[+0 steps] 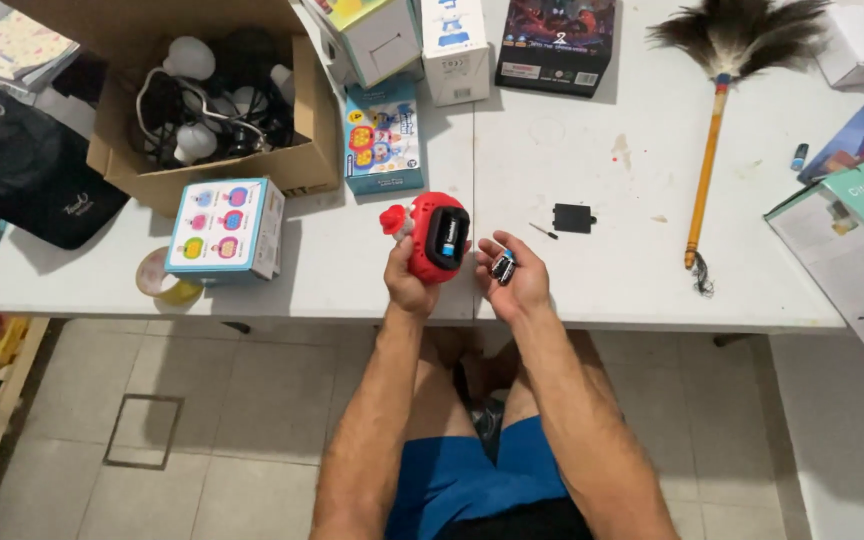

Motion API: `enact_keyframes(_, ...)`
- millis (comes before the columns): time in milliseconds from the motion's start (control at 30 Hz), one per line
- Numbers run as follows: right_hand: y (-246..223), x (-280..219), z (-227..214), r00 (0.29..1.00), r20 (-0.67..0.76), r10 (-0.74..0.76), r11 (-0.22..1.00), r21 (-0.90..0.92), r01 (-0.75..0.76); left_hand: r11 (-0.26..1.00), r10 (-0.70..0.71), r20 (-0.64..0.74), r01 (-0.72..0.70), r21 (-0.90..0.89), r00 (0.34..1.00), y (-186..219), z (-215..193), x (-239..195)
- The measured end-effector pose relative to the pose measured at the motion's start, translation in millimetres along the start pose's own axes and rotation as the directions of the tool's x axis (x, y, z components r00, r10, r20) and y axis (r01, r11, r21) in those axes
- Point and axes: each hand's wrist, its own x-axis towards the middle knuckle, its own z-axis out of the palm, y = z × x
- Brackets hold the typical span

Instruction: The person uses a screwdriver to remove the battery cover from a red electronic device. They insert batteries into the compartment, close the cover, and test the device, which lights up. Finally, they remove the batteries and reattach the cover.

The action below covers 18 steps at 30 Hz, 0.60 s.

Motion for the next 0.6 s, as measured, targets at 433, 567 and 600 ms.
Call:
enact_keyframes(433,20,-30,28,0.964,0.004,-0.266,0.752,-0.624,0.21,0.411,0.004,0.506,-0.463,0.785,0.862,27,-1,1)
enact_keyframes(567,28,-19,17,0.953,0.031,-0.301,0.747,-0.613,0.256,0.565,0.025,0.495,-0.421,0.71,0.869,9,-36,15)
enact_keyframes(600,27,-24,19,0.957,0.072,-0.279,0.764,-0.587,0.267,0.693,0.013,0.454,-0.335,0.638,0.891,3,-48,21)
